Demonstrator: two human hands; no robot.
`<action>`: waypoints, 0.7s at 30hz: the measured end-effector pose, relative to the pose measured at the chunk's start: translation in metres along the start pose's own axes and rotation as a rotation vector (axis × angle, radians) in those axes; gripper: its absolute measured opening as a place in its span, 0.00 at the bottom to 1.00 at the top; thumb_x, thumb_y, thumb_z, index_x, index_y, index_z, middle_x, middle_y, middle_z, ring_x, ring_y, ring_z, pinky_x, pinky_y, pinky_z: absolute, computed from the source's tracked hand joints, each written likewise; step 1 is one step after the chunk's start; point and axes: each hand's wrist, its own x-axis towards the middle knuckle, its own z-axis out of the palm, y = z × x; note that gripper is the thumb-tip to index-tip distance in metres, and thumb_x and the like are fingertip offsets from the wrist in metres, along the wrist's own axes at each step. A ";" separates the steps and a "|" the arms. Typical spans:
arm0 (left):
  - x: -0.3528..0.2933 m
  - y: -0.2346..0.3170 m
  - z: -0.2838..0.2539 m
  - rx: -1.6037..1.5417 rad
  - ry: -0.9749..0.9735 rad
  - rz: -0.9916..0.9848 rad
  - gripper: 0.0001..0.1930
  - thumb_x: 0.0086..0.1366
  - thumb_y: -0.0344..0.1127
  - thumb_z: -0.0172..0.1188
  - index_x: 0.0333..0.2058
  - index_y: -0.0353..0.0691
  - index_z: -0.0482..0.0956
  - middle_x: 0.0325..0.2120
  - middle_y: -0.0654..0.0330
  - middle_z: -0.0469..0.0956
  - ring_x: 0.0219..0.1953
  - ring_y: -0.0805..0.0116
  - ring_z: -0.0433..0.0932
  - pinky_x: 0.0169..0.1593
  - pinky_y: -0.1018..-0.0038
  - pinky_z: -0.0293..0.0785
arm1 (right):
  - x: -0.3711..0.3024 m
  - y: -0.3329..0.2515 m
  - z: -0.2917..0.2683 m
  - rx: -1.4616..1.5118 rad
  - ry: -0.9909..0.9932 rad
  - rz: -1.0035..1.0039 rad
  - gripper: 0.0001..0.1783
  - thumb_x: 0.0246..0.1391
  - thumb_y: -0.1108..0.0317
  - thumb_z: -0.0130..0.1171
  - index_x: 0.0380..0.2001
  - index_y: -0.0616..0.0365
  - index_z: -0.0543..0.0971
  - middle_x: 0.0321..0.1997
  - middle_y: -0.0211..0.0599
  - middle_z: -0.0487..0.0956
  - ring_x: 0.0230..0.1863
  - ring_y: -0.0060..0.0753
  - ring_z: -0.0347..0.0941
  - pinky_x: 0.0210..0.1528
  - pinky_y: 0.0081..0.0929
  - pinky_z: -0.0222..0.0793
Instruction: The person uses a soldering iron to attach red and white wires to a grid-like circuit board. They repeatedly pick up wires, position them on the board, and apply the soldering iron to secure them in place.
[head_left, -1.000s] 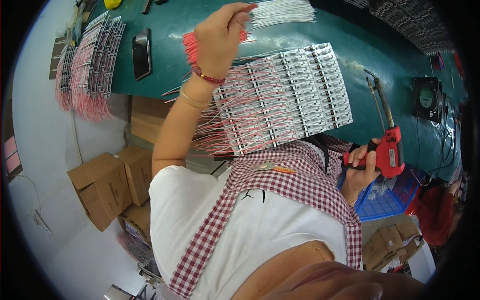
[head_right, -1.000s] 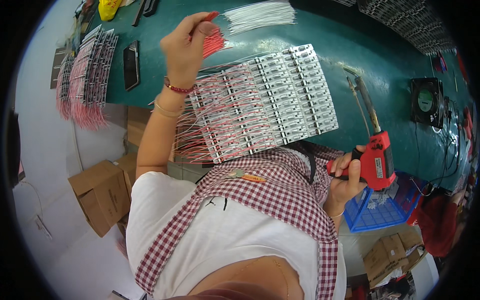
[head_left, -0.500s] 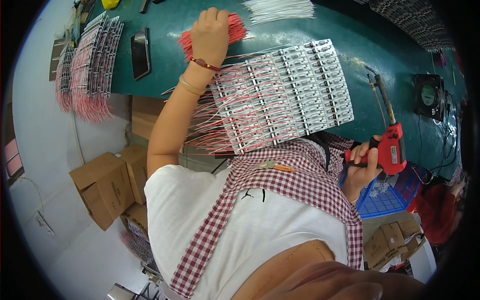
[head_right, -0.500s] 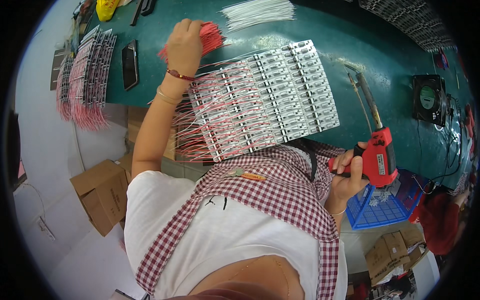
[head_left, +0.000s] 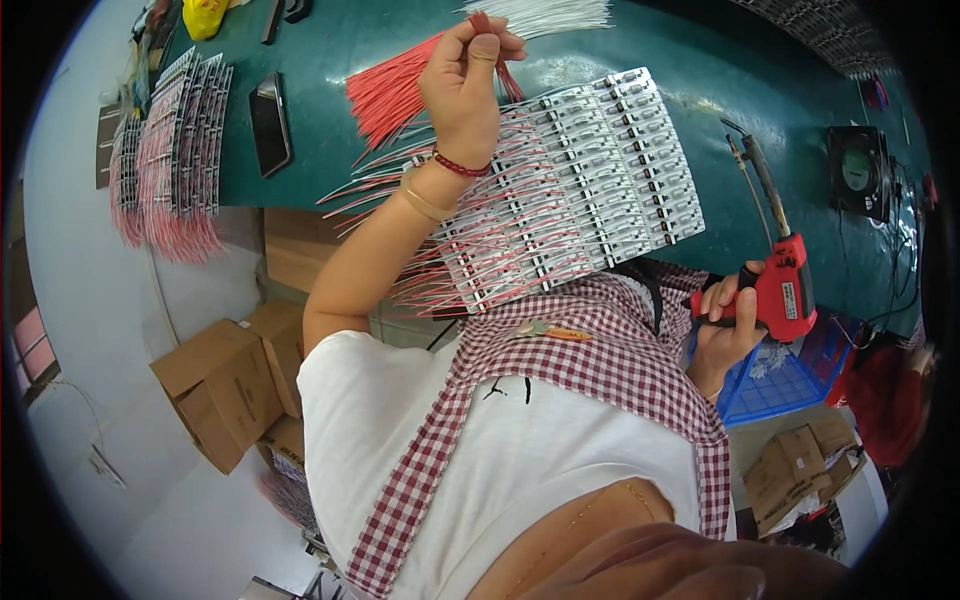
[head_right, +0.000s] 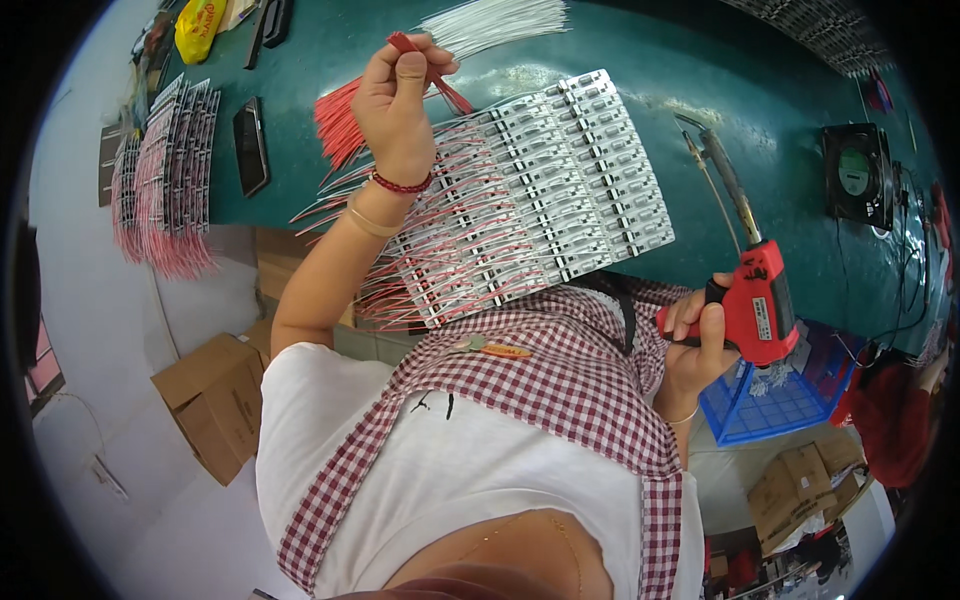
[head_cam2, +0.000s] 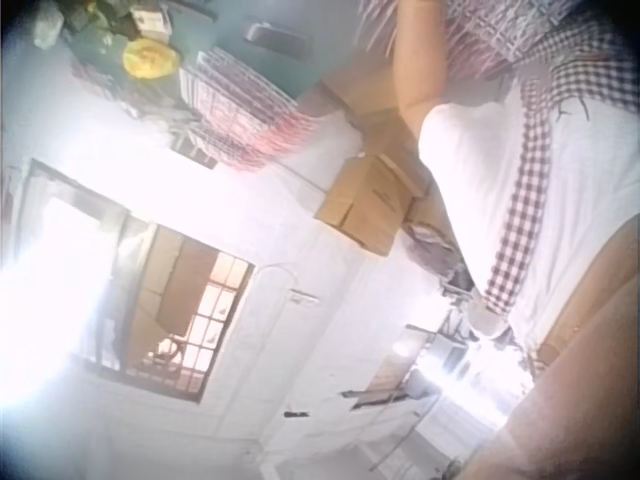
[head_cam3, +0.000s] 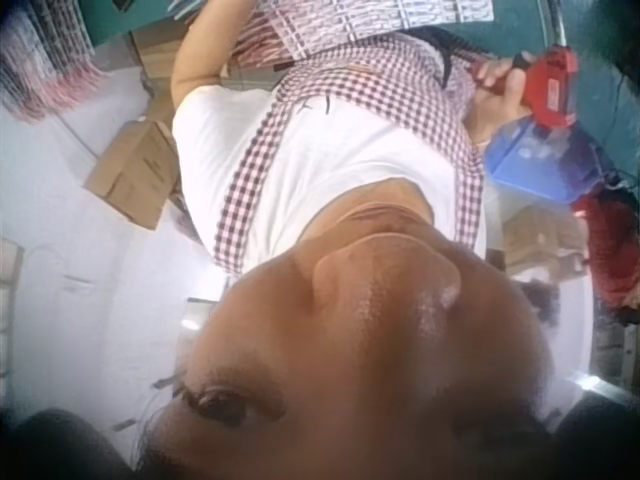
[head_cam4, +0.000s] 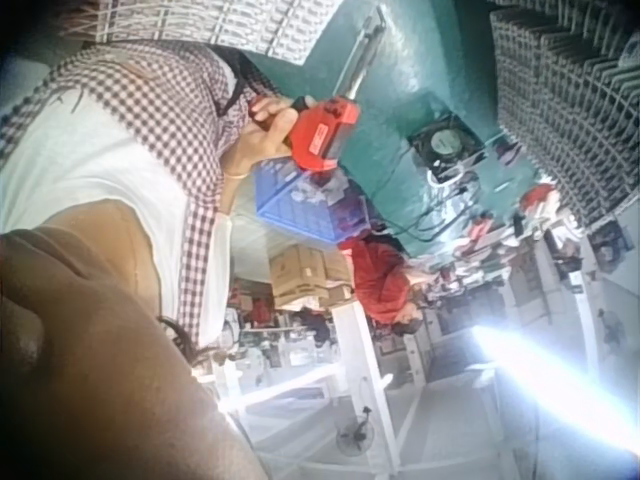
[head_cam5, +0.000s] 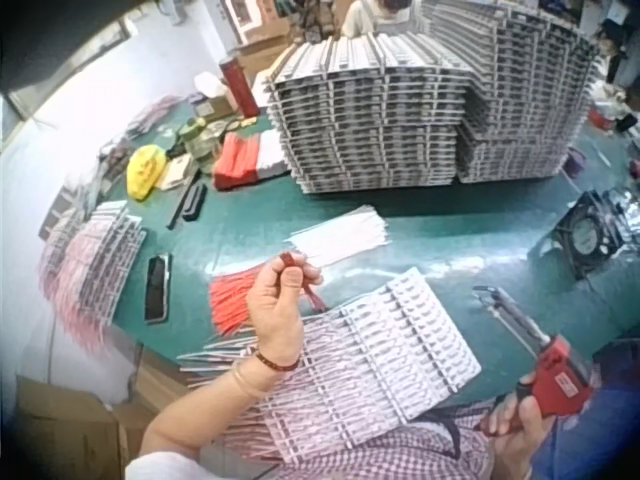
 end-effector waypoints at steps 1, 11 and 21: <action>0.000 -0.001 -0.001 0.026 0.001 -0.002 0.11 0.69 0.34 0.51 0.42 0.32 0.74 0.32 0.57 0.79 0.34 0.70 0.78 0.41 0.76 0.75 | 0.000 0.000 0.000 -0.001 0.002 0.001 0.18 0.56 0.68 0.50 0.47 0.66 0.66 0.20 0.33 0.67 0.14 0.18 0.57 0.18 0.19 0.59; 0.004 0.014 0.005 -0.033 -0.060 -0.037 0.10 0.66 0.30 0.54 0.42 0.30 0.75 0.31 0.56 0.80 0.33 0.70 0.79 0.39 0.76 0.75 | 0.002 -0.002 0.004 0.007 0.000 0.038 0.18 0.57 0.68 0.50 0.48 0.67 0.65 0.19 0.33 0.66 0.15 0.19 0.58 0.18 0.20 0.60; 0.012 0.033 0.010 0.828 -0.716 0.199 0.06 0.54 0.24 0.60 0.32 0.39 0.82 0.26 0.59 0.75 0.29 0.65 0.76 0.30 0.74 0.70 | 0.004 -0.021 0.015 -0.128 0.005 0.084 0.22 0.57 0.64 0.54 0.49 0.68 0.66 0.21 0.36 0.69 0.17 0.21 0.63 0.23 0.21 0.64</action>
